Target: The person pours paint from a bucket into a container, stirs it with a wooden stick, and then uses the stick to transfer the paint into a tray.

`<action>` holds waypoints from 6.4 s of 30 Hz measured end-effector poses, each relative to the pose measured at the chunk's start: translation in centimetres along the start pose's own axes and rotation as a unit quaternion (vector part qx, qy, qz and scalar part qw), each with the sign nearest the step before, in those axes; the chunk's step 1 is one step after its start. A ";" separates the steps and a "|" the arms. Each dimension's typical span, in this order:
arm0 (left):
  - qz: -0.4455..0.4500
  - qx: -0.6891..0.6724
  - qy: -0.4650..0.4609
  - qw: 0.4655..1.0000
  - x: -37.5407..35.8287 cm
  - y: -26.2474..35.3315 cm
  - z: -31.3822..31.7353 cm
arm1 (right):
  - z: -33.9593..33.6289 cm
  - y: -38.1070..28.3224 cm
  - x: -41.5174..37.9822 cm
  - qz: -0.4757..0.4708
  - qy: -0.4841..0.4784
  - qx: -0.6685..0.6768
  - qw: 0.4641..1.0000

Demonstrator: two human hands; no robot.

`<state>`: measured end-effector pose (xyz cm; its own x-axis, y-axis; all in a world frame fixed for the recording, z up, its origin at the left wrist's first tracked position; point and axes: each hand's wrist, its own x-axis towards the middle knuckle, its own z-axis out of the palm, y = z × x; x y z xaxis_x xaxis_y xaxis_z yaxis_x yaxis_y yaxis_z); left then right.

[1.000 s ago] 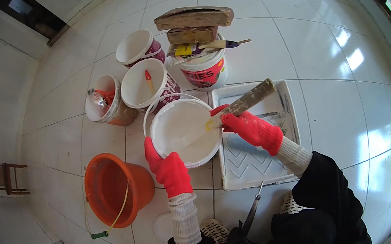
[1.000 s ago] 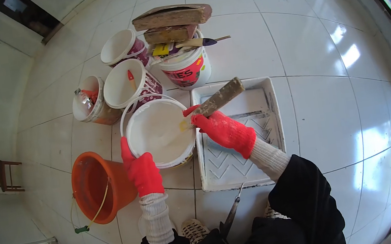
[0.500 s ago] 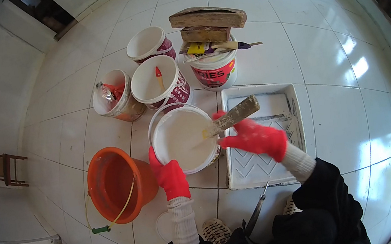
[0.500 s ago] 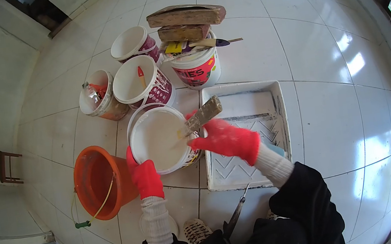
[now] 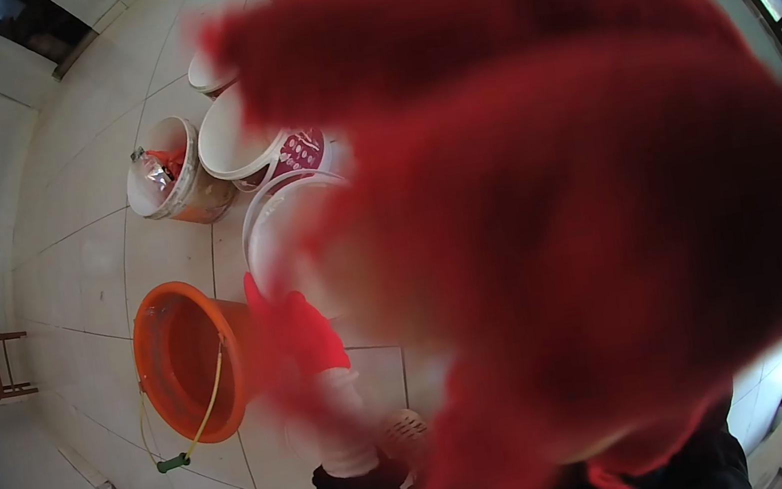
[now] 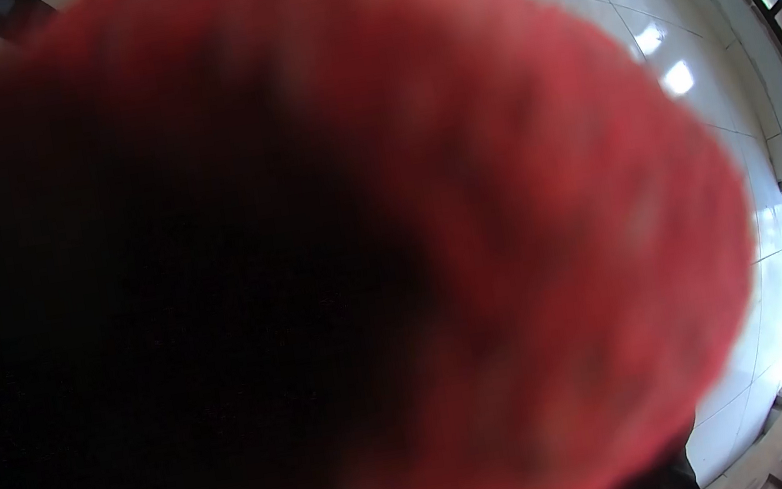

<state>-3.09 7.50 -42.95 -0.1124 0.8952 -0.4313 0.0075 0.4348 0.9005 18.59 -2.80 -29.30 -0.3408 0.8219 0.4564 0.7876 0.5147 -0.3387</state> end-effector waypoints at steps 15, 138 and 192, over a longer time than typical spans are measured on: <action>0.145 0.053 0.030 0.988 5.6 -3.7 -2.4 | 2.4 2.0 -1.6 0.251 0.234 0.269 0.900; 0.317 0.517 -0.090 0.790 -1.6 8.0 13.1 | 4.6 6.8 -17.1 0.374 0.465 0.407 0.692; 0.429 0.579 -0.123 0.682 -3.4 5.8 18.6 | 9.7 13.0 -14.6 0.355 0.656 0.628 0.222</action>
<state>15.86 8.76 -37.31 0.5958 0.7965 0.1026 0.7619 -0.6010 0.2415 28.82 -5.71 -48.38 0.7328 0.4501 -0.5104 -0.6409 0.7085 -0.2955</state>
